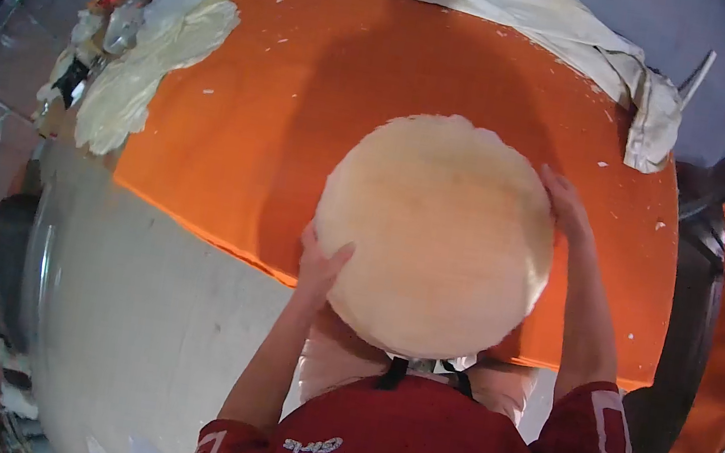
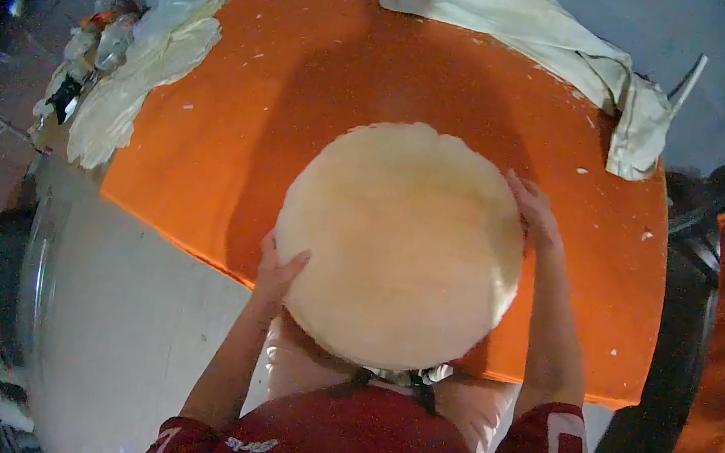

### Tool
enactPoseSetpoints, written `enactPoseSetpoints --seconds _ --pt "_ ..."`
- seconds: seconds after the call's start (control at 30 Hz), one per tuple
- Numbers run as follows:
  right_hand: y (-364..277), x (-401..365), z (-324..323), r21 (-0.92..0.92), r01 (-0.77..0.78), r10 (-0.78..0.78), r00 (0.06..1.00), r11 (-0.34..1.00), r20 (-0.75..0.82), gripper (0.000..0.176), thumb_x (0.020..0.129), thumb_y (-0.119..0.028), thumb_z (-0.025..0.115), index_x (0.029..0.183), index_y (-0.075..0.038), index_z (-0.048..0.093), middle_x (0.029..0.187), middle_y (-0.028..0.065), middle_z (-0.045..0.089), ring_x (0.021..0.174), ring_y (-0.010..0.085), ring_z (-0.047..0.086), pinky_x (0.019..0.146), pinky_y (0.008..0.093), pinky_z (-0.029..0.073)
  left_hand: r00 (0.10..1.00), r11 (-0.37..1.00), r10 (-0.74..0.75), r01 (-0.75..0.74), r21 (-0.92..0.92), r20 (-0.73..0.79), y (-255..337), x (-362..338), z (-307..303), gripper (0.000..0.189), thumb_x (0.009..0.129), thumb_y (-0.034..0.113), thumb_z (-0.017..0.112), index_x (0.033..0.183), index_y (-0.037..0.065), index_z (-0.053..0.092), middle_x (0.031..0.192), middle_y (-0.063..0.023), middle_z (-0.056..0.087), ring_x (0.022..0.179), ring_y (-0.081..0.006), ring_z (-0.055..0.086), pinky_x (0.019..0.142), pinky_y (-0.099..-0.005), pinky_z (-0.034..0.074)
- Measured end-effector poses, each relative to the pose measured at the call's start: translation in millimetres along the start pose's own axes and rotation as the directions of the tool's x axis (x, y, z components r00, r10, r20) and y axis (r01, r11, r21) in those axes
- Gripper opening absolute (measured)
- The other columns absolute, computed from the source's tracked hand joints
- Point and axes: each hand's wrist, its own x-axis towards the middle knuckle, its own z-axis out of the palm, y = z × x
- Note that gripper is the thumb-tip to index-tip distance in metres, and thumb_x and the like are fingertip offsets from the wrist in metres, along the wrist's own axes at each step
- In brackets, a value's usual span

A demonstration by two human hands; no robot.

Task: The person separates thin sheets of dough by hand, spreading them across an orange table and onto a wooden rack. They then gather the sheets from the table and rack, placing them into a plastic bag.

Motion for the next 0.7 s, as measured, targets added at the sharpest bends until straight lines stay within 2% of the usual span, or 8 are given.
enactPoseSetpoints --seconds 0.07,0.2,0.27,0.33,0.47,0.6,0.67,0.7 --pt "7 4 -8 -0.082 0.027 -0.033 0.997 0.996 -0.064 0.047 0.077 -0.044 0.049 0.091 0.000 0.056 0.077 0.0045 0.056 0.070 0.0113 0.051 0.063 0.0240 0.042 0.972 0.950 0.234 -0.229 0.213 0.003 -11 10 15 0.064 0.066 0.009 0.061 0.116 0.000 0.021 0.111 -0.0132 0.038 0.101 -0.0230 0.041 0.084 -0.0310 0.037" --pt "-2 -12 -17 -0.058 0.016 -0.017 1.000 0.998 -0.024 0.047 0.075 -0.041 0.052 0.093 0.002 0.055 0.081 0.0065 0.056 0.073 0.0123 0.053 0.063 0.0267 0.043 0.975 0.933 0.203 -0.219 0.286 0.085 4 22 29 0.068 0.064 0.008 0.061 0.117 -0.001 0.019 0.112 -0.0138 0.037 0.102 -0.0239 0.040 0.084 -0.0314 0.037" --pt "0 -7 -19 -0.038 0.026 -0.024 0.999 0.999 0.034 0.049 0.074 -0.041 0.054 0.095 0.003 0.054 0.083 0.0073 0.056 0.075 0.0132 0.053 0.064 0.0273 0.044 0.985 0.996 0.027 -0.041 0.080 0.169 9 25 22 0.071 0.062 0.005 0.059 0.118 -0.002 0.016 0.113 -0.0137 0.036 0.103 -0.0252 0.041 0.085 -0.0314 0.036" --pt "3 2 -19 -0.368 -0.050 0.050 0.999 0.928 -0.009 0.053 0.071 -0.042 0.057 0.096 0.005 0.052 0.084 0.0097 0.056 0.077 0.0167 0.054 0.066 0.0293 0.044 0.985 0.992 -0.039 0.059 -0.115 0.169 15 18 13 0.070 0.060 0.001 0.057 0.118 -0.003 0.018 0.112 -0.0135 0.038 0.102 -0.0253 0.041 0.085 -0.0312 0.036" --pt "-9 -22 3 -0.400 -0.087 0.075 0.996 0.912 -0.046 0.056 0.068 -0.044 0.059 0.095 0.005 0.052 0.083 0.0120 0.056 0.073 0.0201 0.056 0.065 0.0306 0.044 0.943 0.824 -0.101 0.258 -0.504 0.317 7 15 -2 0.060 0.056 -0.004 0.053 0.112 -0.004 0.032 0.106 -0.0137 0.045 0.098 -0.0239 0.046 0.088 -0.0343 0.036" --pt "-9 -20 3 -0.574 -0.059 0.018 0.997 0.817 -0.077 0.052 0.066 -0.041 0.061 0.091 0.004 0.053 0.084 0.0138 0.056 0.072 0.0205 0.056 0.064 0.0317 0.044 0.942 0.699 -0.114 0.302 -0.648 0.317 10 12 -2 0.056 0.056 -0.004 0.053 0.110 -0.004 0.036 0.105 -0.0139 0.046 0.098 -0.0243 0.047 0.088 -0.0349 0.037" --pt "6 -6 -7 -0.649 -0.071 0.029 0.997 0.758 -0.076 0.052 0.066 -0.041 0.061 0.091 0.004 0.053 0.084 0.0141 0.056 0.072 0.0201 0.056 0.063 0.0318 0.044 0.843 0.596 -0.200 0.510 -0.621 0.500 7 14 -10 0.057 0.059 0.001 0.056 0.111 -0.005 0.033 0.107 -0.0140 0.045 0.098 -0.0241 0.047 0.085 -0.0355 0.039" --pt "12 -3 -9 -0.619 -0.069 0.021 0.996 0.782 -0.085 0.051 0.066 -0.040 0.061 0.091 0.004 0.054 0.082 0.0133 0.057 0.071 0.0197 0.056 0.063 0.0315 0.044 0.844 0.596 -0.195 0.507 -0.623 0.499 21 6 -8 0.057 0.059 0.001 0.056 0.111 -0.005 0.033 0.107 -0.0140 0.045 0.098 -0.0241 0.047 0.085 -0.0355 0.039"
